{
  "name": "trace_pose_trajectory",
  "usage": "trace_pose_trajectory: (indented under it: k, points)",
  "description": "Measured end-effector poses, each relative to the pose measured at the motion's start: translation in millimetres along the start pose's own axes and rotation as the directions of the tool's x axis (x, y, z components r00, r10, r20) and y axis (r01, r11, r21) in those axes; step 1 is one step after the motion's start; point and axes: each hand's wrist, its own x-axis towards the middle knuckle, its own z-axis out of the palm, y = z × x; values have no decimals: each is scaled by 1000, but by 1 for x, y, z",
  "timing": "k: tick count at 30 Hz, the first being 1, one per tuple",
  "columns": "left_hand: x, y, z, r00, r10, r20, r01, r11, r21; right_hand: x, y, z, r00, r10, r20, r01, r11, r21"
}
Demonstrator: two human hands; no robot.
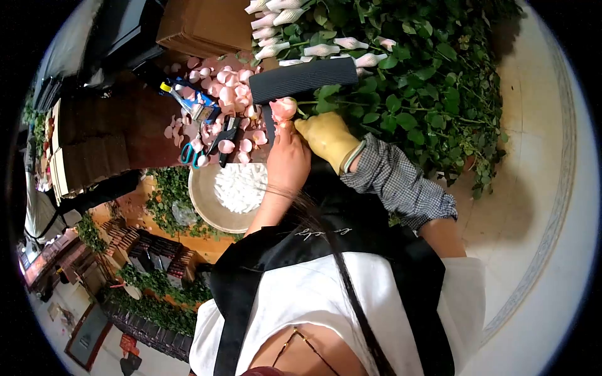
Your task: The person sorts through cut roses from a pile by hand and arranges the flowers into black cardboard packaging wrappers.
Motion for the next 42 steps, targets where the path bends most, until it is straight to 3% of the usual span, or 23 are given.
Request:
trace_pose_trajectory:
  k: [2, 4, 7, 8, 10, 12, 14, 15, 16, 19, 21, 22, 24, 25, 26, 28, 29, 32, 33, 35, 38, 41, 42]
  points:
    - [0, -2, 3, 1000, 5, -23, -4, 1000, 30, -5, 4, -13, 1000, 3, 5, -3, 999, 50]
    - [0, -1, -3, 1000, -2, 9, 2, 999, 34, -7, 5, -22, 993, 87, -76, -90, 995, -41]
    - [3, 2, -18, 995, -89, 41, 91, 994, -52, 6, 21, -3, 999, -25, -44, 28, 996, 79]
    - [6, -10, -19, 994, -100, 51, 105, 987, -120, 8, 26, 3, 998, -49, -43, 53, 994, 98]
    - [15, -16, -43, 890, -419, 180, 446, 717, -537, 11, 23, -6, 999, -35, 41, 31, 995, 95]
    - [14, -48, -30, 945, -310, -106, 280, 932, -229, 8, 22, -3, 999, -31, 24, 28, 995, 96]
    - [20, -70, 0, 944, -291, -159, 208, 892, -401, 7, 17, -4, 999, -2, 49, -3, 996, 92]
    - [24, -77, 13, 951, -298, -81, 243, 884, -399, 7, 14, -2, 999, 12, 34, -14, 997, 70]
    - [29, -79, 25, 970, -200, -140, 139, 924, -356, 7, 10, -1, 999, 9, 34, -11, 997, 76]
    - [33, -79, 39, 946, -300, -127, 230, 891, -392, 0, 9, -7, 999, 36, 4, -36, 999, 35]
    - [29, -80, 39, 944, -302, -136, 234, 899, -371, -10, 9, -15, 997, 34, -66, -27, 994, 108]
    - [28, -78, 39, 936, -323, -142, 242, 881, -407, -17, 6, -19, 972, 58, -229, -12, 979, 201]
    - [28, -78, 37, 942, -320, -102, 261, 888, -378, -25, 3, -40, 920, 84, -382, 68, 927, 369]
    - [27, -77, 37, 941, -323, -99, 260, 881, -395, -27, 3, -50, 958, 121, -258, 29, 860, 510]
    - [26, -77, 37, 942, -320, -98, 259, 882, -394, -23, 8, -39, 958, 124, -259, 27, 859, 512]
    - [25, -73, 32, 956, -268, -123, 211, 912, -352, -10, 21, -10, 848, -40, -528, 323, 829, 456]
    - [24, -70, 29, 955, -274, -114, 222, 916, -334, -8, 27, -2, 929, -42, -368, 246, 812, 529]
    - [23, -76, 35, 958, -252, -140, 190, 917, -352, -2, 25, 7, 945, -34, -326, 220, 802, 555]
    - [23, -76, 35, 959, -242, -147, 182, 923, -339, -3, 20, 4, 966, -22, -258, 152, 855, 496]
    - [24, -76, 35, 955, -269, -125, 204, 901, -382, -1, 11, 9, 957, -12, -290, 94, 959, 269]
    - [23, -83, 43, 948, -298, -114, 229, 884, -407, 11, -9, 0, 972, 61, -225, -58, 998, 19]
    - [18, -81, 44, 934, -337, -116, 260, 867, -425, 12, -12, -2, 969, 117, -218, -114, 993, 23]
    - [17, -81, 45, 923, -357, -143, 260, 853, -454, 9, -7, -4, 962, 67, -266, -38, 993, 113]
